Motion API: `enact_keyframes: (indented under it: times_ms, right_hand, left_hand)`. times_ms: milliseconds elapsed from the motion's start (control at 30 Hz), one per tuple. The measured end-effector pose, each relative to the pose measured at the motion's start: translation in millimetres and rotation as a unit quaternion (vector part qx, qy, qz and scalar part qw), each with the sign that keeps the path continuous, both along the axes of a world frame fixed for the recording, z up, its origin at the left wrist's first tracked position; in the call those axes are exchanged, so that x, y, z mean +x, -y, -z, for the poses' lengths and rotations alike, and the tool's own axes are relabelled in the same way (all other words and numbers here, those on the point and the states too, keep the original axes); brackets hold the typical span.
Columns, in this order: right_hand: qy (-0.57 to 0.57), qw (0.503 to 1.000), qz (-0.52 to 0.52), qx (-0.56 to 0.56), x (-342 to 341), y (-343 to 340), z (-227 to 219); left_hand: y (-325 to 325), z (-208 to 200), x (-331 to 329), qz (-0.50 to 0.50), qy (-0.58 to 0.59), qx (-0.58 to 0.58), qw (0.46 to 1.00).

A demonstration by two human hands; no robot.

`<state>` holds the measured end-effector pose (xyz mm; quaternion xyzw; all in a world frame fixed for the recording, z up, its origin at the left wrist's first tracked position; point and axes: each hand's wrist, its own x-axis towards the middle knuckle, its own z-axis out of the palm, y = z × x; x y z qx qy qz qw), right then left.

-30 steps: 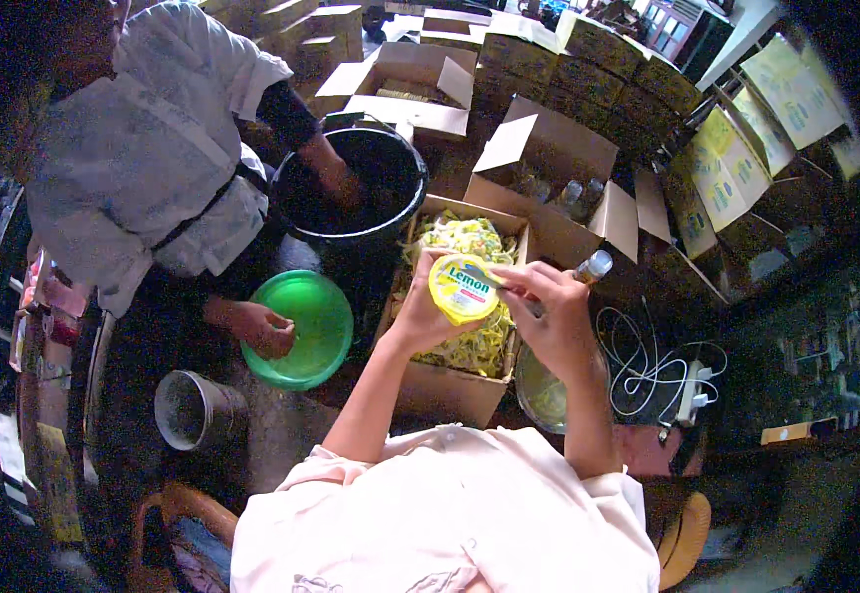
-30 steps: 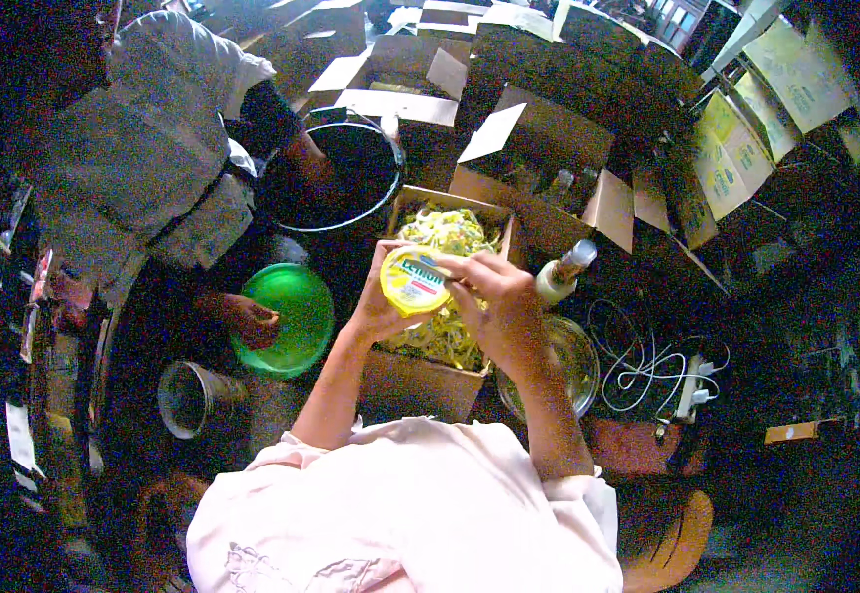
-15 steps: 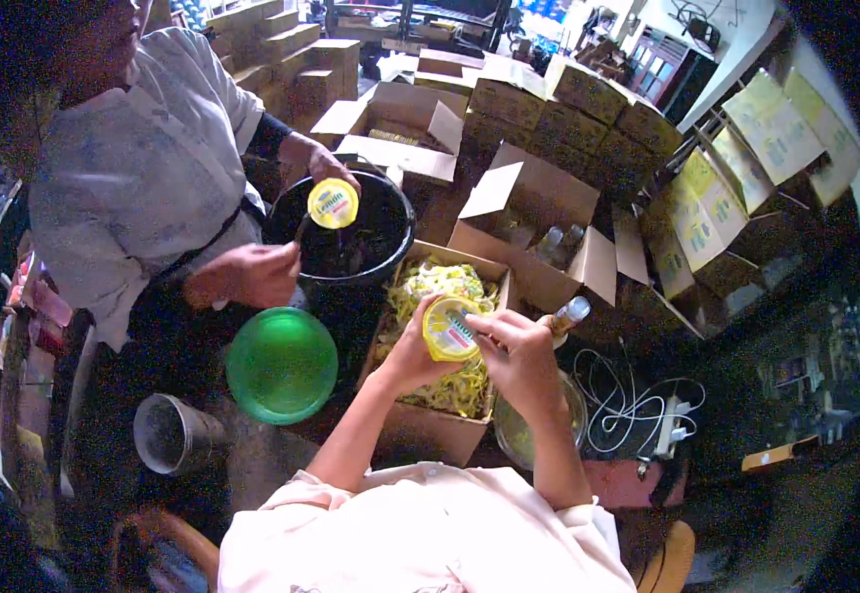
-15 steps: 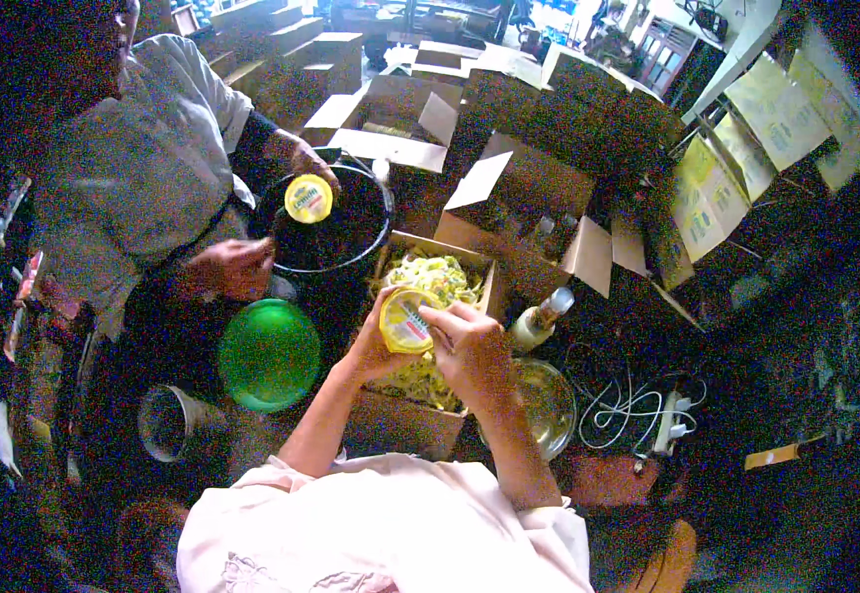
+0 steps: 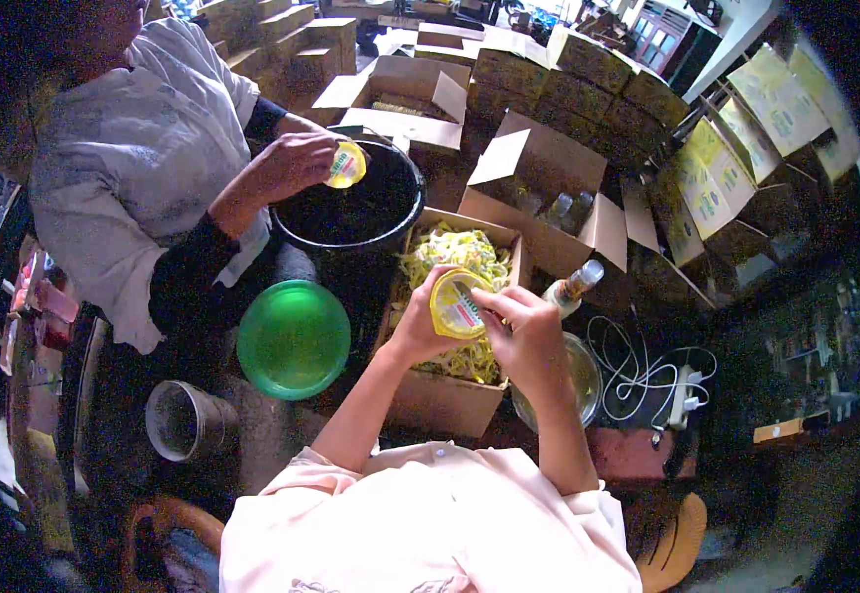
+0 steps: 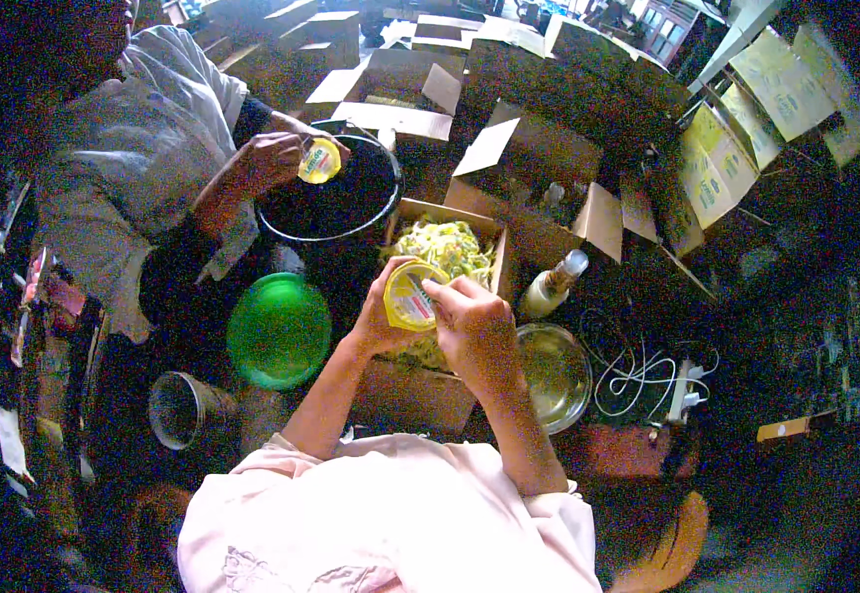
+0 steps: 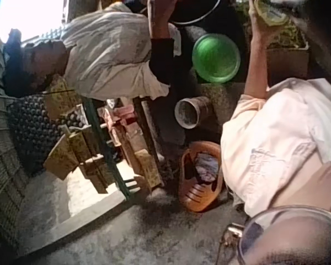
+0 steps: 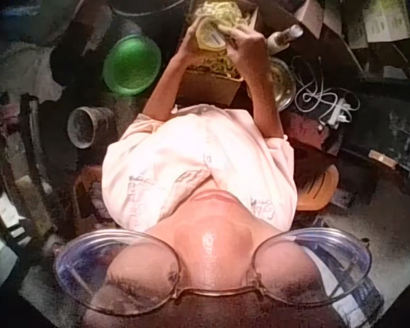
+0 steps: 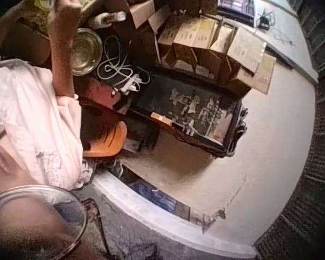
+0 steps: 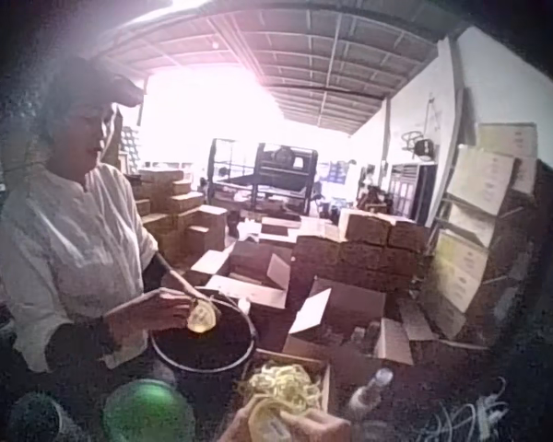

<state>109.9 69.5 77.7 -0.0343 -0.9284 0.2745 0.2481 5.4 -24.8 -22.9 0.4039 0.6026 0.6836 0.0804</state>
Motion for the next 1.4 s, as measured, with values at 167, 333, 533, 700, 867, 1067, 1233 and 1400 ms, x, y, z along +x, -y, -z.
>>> enact_keyframes:
  times_ms: [167, 333, 533, 700, 867, 1067, 1233, 1400]
  right_hand:
    - [-0.012, 1.0, 0.009, 0.008, 2, 7, 1]
    - [-0.01, 1.0, 0.009, 0.01, 0, 12, 3]
    - [0.017, 1.0, 0.013, 0.017, 2, 15, 5]
    - [0.009, 0.999, 0.024, 0.036, 1, 19, 3]
    - [0.026, 0.998, 0.032, 0.057, -2, 17, 2]
    - [0.07, 0.993, 0.018, 0.092, 6, 12, 0]
    - [0.113, 0.989, 0.018, 0.095, 15, 7, -7]
    - [0.118, 0.99, 0.007, 0.075, 18, 4, -11]
  left_hand:
    - [4, -8, 3, -0.007, -0.03, -0.013, 0.999]
    - [9, -7, 1, -0.005, -0.051, -0.023, 0.998]
    - [10, -4, 1, 0.02, -0.027, -0.009, 0.999]
    - [7, 2, -1, 0.02, -0.037, -0.01, 0.999]
    - [7, -8, 2, 0.047, 0.011, -0.007, 0.999]
    - [7, -5, -3, 0.031, -0.004, -0.022, 0.999]
    - [9, -8, -9, 0.003, -0.04, -0.037, 0.999]
    - [10, 3, -16, -0.018, -0.01, -0.053, 0.998]
